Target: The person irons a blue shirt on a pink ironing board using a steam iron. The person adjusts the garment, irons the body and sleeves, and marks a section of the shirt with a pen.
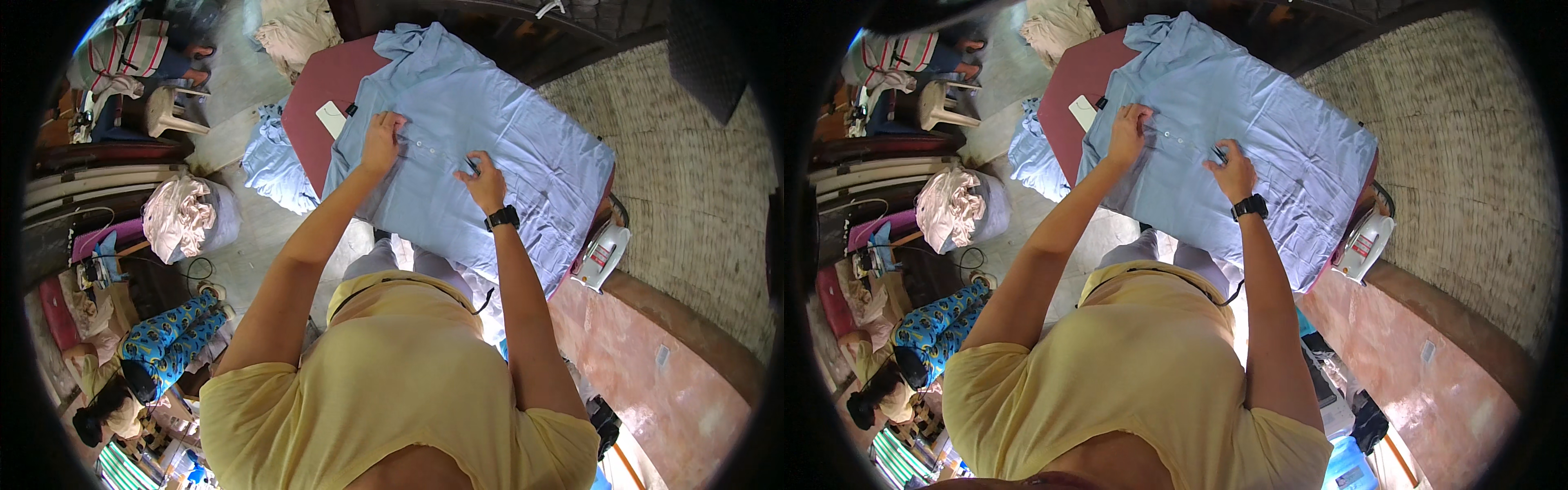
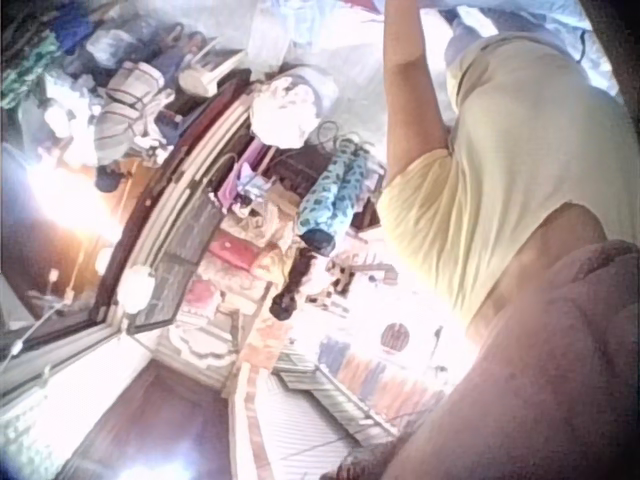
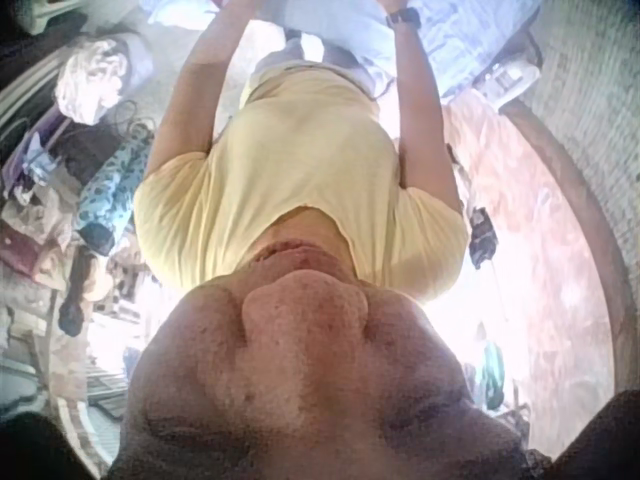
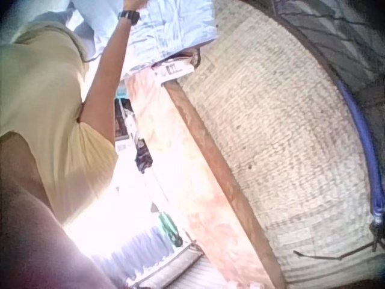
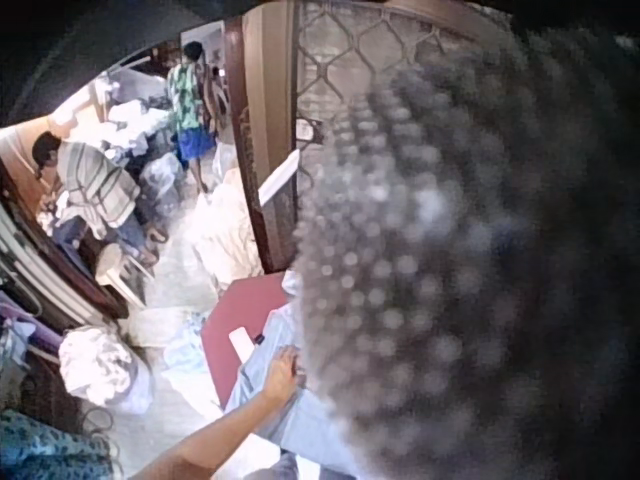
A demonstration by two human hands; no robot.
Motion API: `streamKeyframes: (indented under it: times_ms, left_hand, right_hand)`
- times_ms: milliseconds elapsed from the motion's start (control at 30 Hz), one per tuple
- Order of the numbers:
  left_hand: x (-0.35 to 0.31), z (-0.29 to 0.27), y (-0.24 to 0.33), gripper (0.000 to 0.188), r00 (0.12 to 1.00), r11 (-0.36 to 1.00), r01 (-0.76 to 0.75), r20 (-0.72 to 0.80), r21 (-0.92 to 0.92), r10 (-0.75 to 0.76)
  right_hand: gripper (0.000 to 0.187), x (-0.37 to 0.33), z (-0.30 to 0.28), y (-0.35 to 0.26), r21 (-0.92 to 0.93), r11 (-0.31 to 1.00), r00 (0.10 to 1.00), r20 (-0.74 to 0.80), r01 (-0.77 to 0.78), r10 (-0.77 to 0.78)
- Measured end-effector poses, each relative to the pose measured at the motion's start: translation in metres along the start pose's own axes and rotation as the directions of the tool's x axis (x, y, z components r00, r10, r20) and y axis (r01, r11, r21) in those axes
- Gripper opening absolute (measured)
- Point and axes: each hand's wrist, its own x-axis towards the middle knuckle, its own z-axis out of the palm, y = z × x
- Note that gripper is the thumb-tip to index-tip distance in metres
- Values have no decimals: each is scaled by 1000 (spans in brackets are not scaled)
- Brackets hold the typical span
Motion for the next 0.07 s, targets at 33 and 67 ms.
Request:
streamKeyframes:
  times_ms: [33,67]
  left_hand:
    - [-1,-2,3,26,996,998,-62,-59,28,64]
    - [-6,-4,2,35,997,997,-41,68,-71,46]
  right_hand:
    - [51,1,1,1,7,1000,1000,11,-10,10]
    - [52,1,3,2,14,1000,1000,22,-20,20]
